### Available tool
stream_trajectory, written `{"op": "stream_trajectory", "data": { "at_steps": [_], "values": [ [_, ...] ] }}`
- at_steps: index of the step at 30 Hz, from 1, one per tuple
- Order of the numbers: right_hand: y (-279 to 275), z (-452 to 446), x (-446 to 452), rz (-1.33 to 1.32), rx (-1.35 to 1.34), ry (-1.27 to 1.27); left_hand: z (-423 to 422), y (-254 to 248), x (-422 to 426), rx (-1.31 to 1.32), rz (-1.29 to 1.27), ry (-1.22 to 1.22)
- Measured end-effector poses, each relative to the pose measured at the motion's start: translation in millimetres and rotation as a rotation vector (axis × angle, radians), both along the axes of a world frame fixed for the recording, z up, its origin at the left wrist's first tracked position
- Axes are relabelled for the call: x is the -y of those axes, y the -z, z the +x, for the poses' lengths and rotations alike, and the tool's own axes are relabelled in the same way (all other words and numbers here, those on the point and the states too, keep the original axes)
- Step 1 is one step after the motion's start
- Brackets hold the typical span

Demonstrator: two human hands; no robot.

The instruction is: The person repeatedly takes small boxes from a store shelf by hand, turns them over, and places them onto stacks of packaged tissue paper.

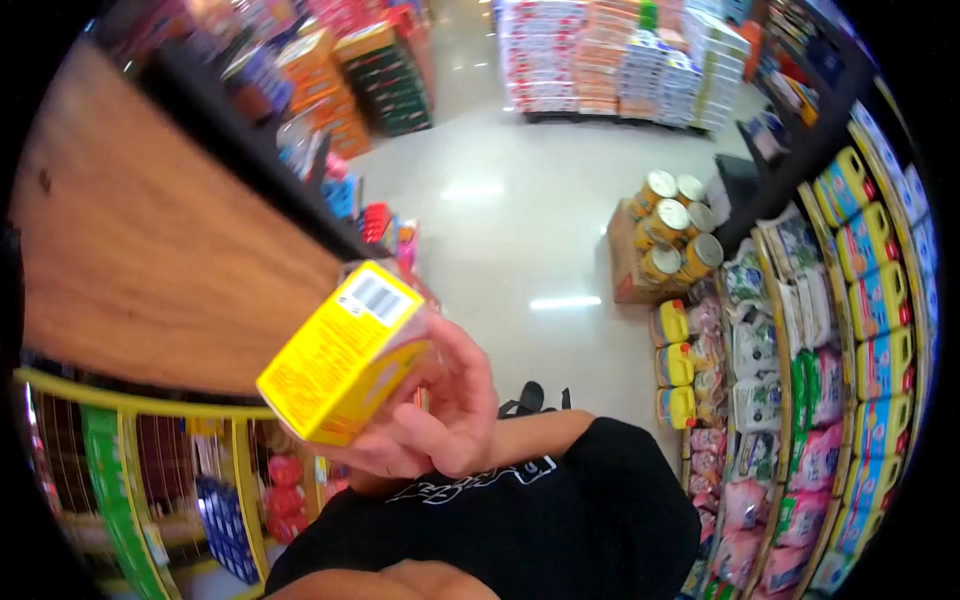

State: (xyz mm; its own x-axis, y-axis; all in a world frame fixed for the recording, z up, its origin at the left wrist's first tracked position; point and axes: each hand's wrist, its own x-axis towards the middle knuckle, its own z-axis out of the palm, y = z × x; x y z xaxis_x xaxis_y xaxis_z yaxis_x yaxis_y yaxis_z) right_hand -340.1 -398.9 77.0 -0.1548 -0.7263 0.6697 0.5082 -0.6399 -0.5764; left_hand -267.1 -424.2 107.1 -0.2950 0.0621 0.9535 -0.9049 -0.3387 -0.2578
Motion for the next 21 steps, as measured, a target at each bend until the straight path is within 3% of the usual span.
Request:
{"op": "stream_trajectory", "data": {
  "at_steps": [1, 6, 7, 11, 14, 16, 21],
  "values": [
    [10, -11, 12, -0.129, -0.108, 0.324, -37, -12, 13, -0.062, -0.001, 0.100],
    [-2, -76, 36, 0.067, 0.066, 0.620, -136, -28, 83, -0.101, -0.128, 0.627],
    [-8, -86, 55, -0.010, -0.040, 0.850, -157, -34, 99, -0.106, -0.193, 0.752],
    [-21, -135, 125, -0.178, -0.515, 1.512, -230, 25, 104, -0.659, -0.056, 1.537],
    [-12, -166, 163, -0.093, -0.695, 1.619, -242, 52, 148, -0.615, -0.023, 1.341],
    [14, -172, 184, 0.010, -0.739, 1.559, -241, 68, 188, -0.549, -0.031, 1.192],
    [16, -191, 328, -0.164, -0.701, 1.990, -236, 99, 303, -0.468, -0.046, 0.937]
  ]
}}
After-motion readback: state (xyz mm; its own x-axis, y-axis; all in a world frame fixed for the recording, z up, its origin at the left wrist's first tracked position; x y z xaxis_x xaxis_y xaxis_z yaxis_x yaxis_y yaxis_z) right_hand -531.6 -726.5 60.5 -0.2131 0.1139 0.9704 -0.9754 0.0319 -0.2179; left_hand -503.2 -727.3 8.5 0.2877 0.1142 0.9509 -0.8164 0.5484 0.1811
